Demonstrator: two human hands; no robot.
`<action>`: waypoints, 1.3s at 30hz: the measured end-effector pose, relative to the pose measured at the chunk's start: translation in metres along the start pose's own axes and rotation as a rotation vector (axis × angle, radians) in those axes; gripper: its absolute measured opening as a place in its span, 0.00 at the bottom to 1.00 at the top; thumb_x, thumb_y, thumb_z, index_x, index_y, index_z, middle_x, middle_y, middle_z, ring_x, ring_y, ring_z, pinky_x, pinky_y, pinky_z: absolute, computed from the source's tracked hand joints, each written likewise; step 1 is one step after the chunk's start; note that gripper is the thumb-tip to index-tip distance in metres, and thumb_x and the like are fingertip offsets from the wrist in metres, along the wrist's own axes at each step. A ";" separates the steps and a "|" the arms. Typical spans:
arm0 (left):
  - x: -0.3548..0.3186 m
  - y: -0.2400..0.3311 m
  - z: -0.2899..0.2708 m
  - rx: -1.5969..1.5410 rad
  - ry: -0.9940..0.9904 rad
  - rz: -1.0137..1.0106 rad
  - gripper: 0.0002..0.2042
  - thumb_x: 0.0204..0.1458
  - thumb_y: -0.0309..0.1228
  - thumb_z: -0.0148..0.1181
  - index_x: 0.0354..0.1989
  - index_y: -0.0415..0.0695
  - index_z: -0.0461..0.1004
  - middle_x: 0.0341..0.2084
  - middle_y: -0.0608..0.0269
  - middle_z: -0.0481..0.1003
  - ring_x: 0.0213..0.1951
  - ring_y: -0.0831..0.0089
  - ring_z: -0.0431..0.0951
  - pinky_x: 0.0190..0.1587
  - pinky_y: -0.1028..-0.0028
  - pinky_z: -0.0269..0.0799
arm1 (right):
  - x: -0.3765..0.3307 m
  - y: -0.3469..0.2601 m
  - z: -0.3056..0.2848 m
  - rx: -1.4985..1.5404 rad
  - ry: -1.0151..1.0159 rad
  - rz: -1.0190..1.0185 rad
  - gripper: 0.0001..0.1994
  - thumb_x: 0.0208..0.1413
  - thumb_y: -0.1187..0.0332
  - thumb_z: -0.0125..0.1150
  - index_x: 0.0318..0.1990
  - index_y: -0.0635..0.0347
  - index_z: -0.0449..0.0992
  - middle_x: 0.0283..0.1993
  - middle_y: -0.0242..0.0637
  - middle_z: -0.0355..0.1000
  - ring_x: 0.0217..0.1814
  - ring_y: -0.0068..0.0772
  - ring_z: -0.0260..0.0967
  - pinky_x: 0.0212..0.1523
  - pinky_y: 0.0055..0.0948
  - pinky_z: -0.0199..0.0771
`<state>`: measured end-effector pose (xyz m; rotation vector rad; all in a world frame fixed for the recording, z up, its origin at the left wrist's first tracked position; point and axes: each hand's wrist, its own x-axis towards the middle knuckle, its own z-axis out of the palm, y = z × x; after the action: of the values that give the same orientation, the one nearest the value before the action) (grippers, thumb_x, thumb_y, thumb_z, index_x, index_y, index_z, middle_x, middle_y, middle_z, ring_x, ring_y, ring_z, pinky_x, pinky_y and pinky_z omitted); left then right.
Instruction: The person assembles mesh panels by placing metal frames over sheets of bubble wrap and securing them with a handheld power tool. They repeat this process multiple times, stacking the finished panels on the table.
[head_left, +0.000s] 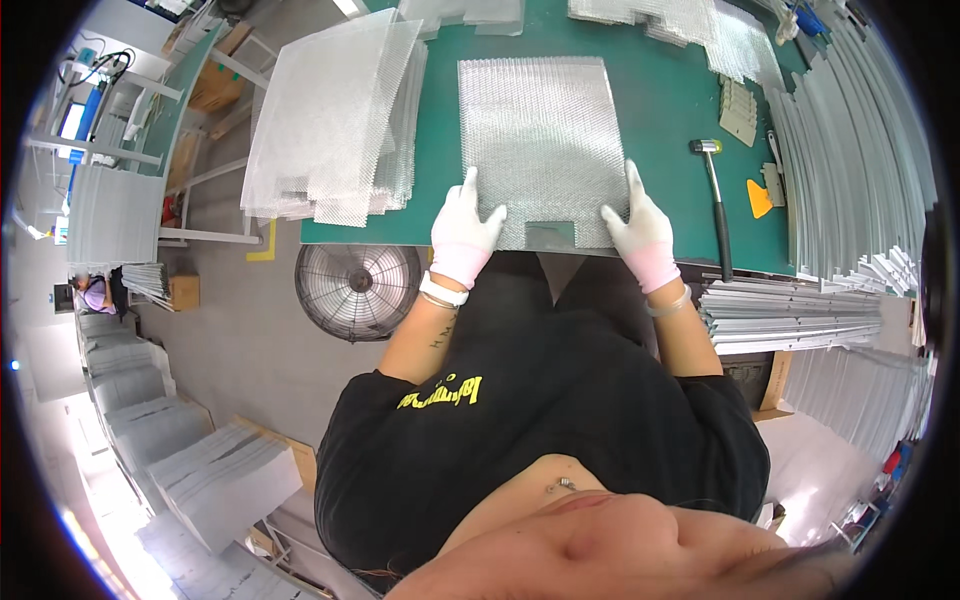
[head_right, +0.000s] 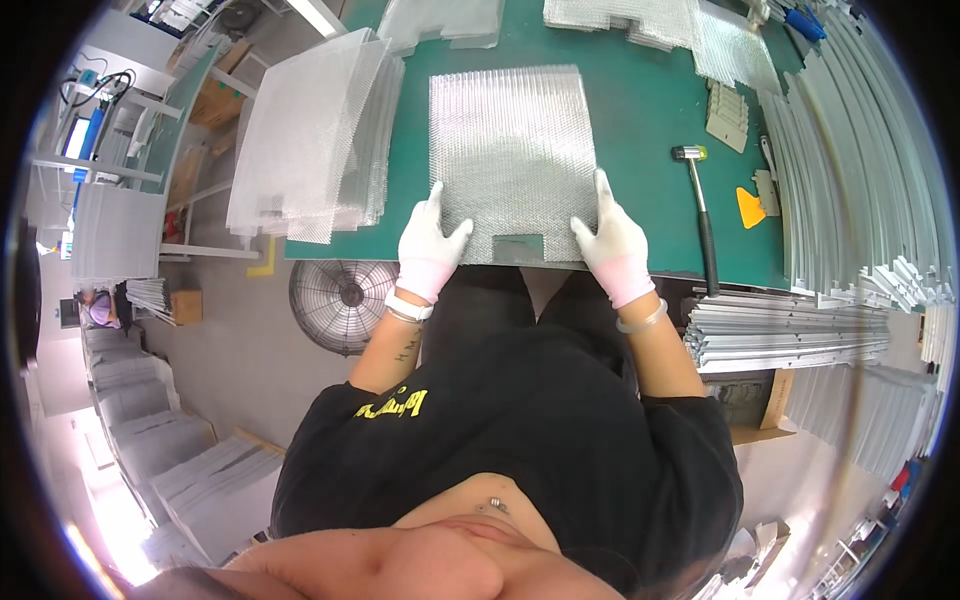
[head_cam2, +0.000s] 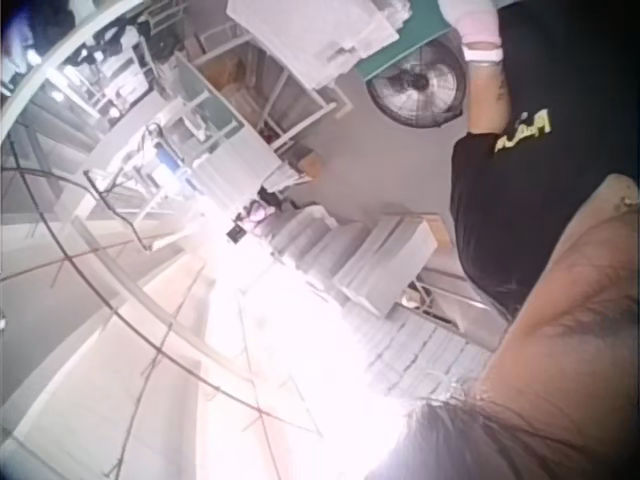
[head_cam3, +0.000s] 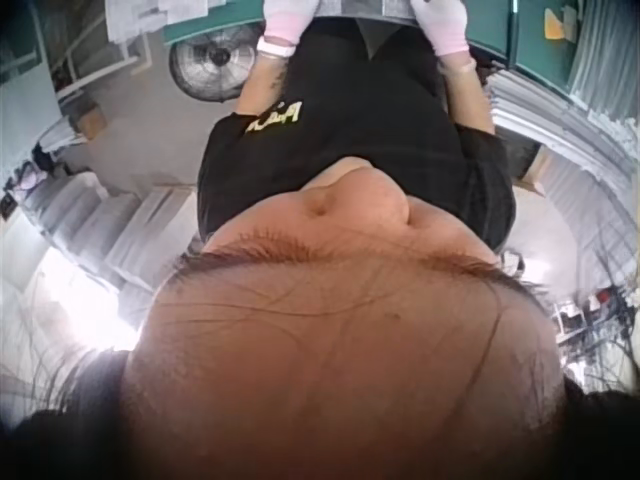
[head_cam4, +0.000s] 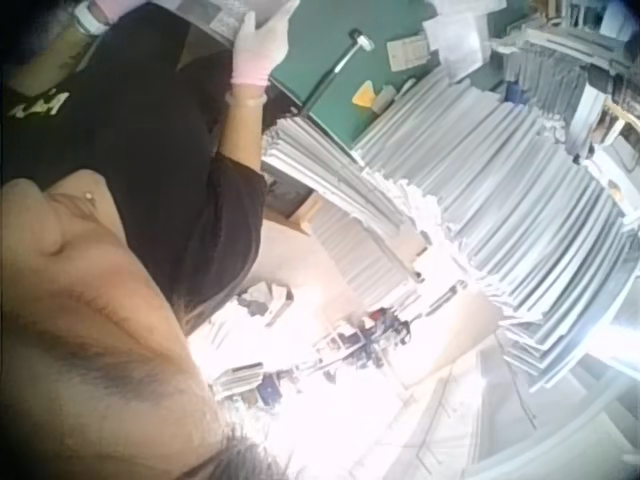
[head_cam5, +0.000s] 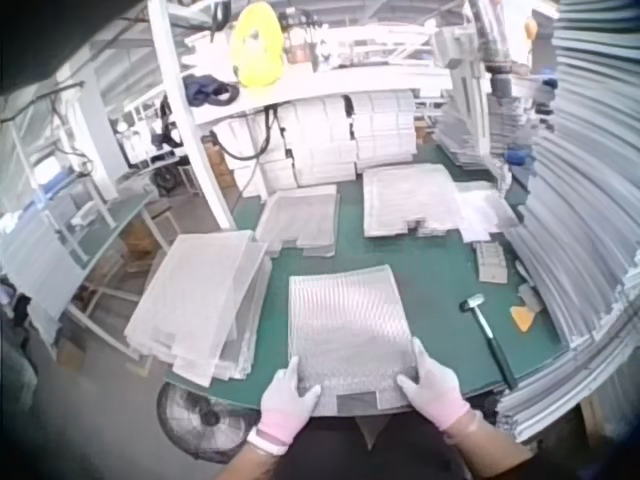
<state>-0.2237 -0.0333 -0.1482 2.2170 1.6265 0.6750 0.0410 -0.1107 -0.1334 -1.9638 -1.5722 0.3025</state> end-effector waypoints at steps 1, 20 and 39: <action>0.000 0.000 0.000 0.009 -0.009 -0.010 0.38 0.48 0.44 0.68 0.68 0.41 0.62 0.42 0.52 0.72 0.44 0.55 0.76 0.47 0.63 0.75 | -0.001 0.002 0.000 0.010 -0.015 0.005 0.36 0.55 0.61 0.65 0.70 0.59 0.59 0.56 0.52 0.74 0.53 0.52 0.74 0.53 0.40 0.74; 0.027 -0.019 -0.016 0.255 -0.193 0.184 0.38 0.42 0.48 0.72 0.65 0.54 0.68 0.67 0.49 0.60 0.72 0.46 0.51 0.72 0.44 0.42 | 0.102 0.098 -0.078 0.031 0.191 -0.233 0.14 0.51 0.69 0.62 0.46 0.57 0.81 0.51 0.45 0.76 0.53 0.49 0.73 0.55 0.40 0.74; -0.146 0.003 0.041 -1.626 -0.550 -0.753 0.22 0.63 0.46 0.58 0.53 0.39 0.72 0.49 0.58 0.75 0.51 0.66 0.75 0.55 0.63 0.72 | -0.030 0.019 -0.060 0.403 0.178 -0.305 0.09 0.58 0.64 0.64 0.39 0.61 0.79 0.31 0.34 0.75 0.35 0.25 0.71 0.38 0.29 0.73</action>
<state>-0.2346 -0.1714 -0.2091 0.4686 0.8134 0.6407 0.0797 -0.1595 -0.1023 -1.3862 -1.5283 0.2840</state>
